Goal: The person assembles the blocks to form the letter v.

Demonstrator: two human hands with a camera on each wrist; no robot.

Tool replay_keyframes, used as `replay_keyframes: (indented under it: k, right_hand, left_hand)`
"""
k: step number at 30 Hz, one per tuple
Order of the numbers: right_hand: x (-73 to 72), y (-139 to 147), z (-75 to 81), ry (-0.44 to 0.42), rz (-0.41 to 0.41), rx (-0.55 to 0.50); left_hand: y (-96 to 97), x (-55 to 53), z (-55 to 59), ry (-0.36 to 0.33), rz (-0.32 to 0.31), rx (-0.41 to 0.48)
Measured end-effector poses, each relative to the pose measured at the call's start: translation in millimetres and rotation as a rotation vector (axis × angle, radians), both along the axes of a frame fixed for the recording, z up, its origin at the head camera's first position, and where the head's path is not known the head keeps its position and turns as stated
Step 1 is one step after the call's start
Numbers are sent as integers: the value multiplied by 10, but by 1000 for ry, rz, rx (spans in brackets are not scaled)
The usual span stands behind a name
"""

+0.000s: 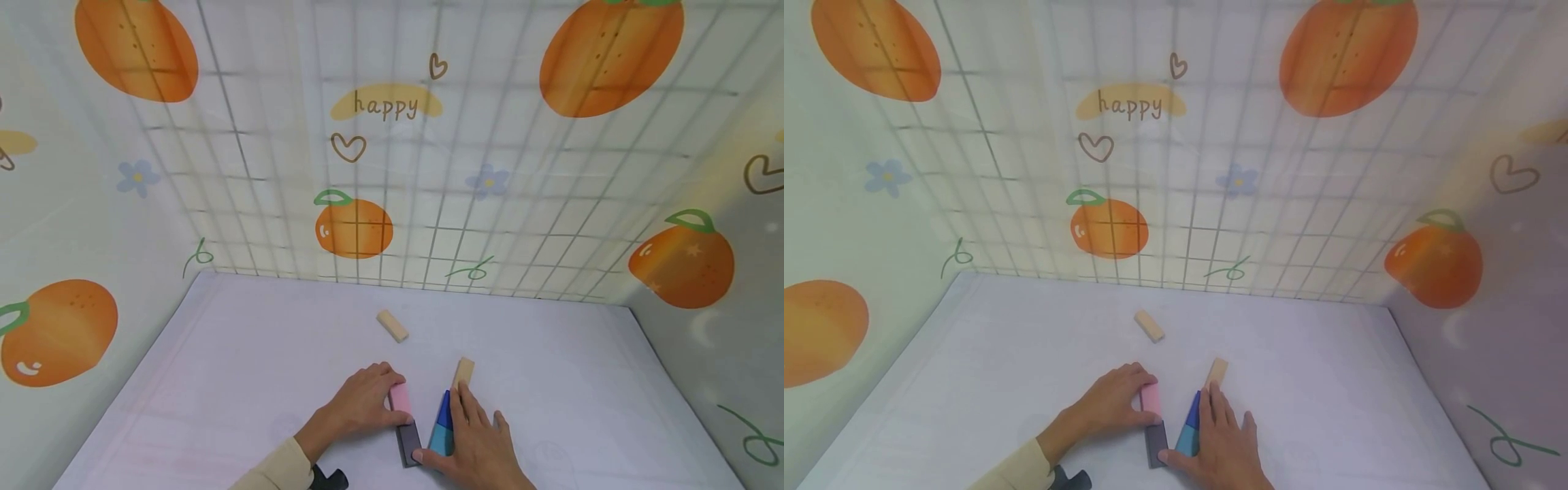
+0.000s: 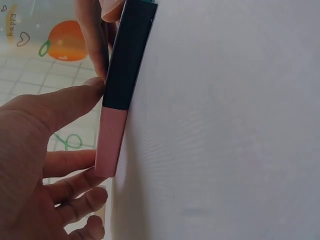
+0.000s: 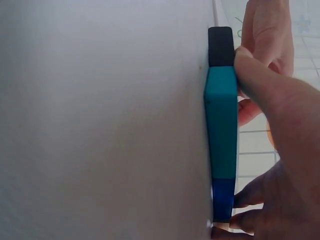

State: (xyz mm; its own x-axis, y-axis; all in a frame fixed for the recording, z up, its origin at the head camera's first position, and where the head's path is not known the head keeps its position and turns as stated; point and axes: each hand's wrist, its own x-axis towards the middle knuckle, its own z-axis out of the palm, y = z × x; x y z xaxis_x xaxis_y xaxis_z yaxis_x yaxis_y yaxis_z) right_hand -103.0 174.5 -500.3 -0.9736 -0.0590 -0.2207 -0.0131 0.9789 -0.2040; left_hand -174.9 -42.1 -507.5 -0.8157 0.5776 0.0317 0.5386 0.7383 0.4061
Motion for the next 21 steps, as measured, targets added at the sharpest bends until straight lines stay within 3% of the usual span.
replay_keyframes:
  k: [6,13,21]
  right_hand:
    - [1,0,2,-1,-3,1]
    - [-3,-1,-2,-15,-10,2]
    - [7,-2,4,1,7,18]
  left_hand:
    - [-94,-51,-71,-53,-65,42]
    - [-183,-73,22,-143,-135,86]
    - [-173,-85,5,-121,-122,65]
